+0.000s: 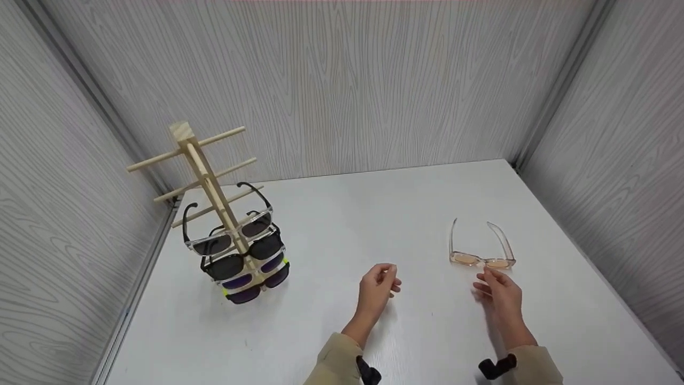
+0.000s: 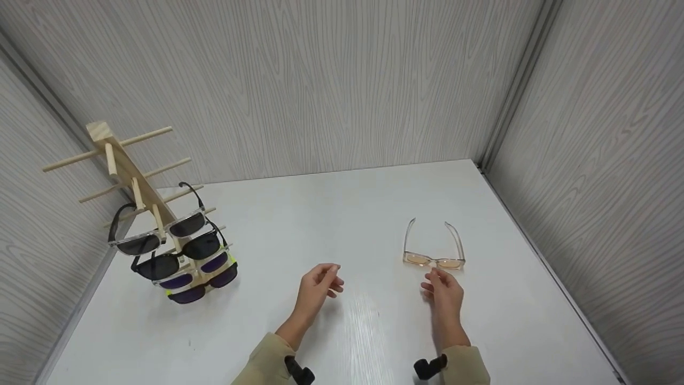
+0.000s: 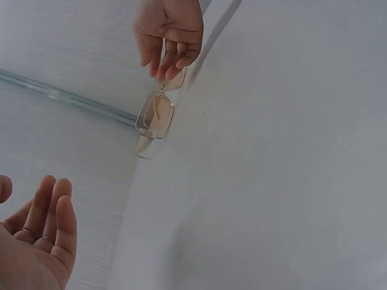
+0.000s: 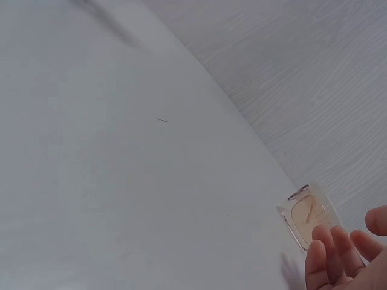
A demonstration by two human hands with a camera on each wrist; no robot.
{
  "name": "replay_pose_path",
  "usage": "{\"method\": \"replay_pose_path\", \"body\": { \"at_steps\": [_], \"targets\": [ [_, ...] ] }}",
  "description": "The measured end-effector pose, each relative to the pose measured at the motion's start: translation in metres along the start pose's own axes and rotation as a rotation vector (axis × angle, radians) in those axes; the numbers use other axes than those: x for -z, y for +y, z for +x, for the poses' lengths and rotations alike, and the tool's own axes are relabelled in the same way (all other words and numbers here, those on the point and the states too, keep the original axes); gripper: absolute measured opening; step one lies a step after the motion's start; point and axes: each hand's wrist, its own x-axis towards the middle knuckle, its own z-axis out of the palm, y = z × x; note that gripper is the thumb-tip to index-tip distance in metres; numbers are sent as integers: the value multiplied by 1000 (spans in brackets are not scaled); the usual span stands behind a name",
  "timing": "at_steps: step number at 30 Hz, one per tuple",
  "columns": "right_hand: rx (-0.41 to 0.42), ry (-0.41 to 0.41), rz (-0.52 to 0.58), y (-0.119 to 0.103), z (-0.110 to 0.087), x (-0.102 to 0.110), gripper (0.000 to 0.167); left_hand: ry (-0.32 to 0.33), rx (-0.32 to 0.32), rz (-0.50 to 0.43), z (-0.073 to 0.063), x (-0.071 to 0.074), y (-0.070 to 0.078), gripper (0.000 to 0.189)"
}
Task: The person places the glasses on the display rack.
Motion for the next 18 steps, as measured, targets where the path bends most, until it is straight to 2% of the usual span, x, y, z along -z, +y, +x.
{"method": "replay_pose_path", "body": {
  "at_steps": [3, 9, 13, 18],
  "targets": [
    [-1, 33, -15, -2, 2, 5, 41, -13, 53, -51, 4, -9, -1, 23],
    [-13, 70, -18, -12, 6, 14, 37, -20, 167, -107, 7, -25, 6, 22],
    [-34, 69, -6, -14, 11, 22, 40, -36, 232, -160, 14, -34, -5, 28],
    [-27, 103, -11, -16, 13, 25, 37, -55, 317, -189, 26, -44, -10, 37]
  ]
}}
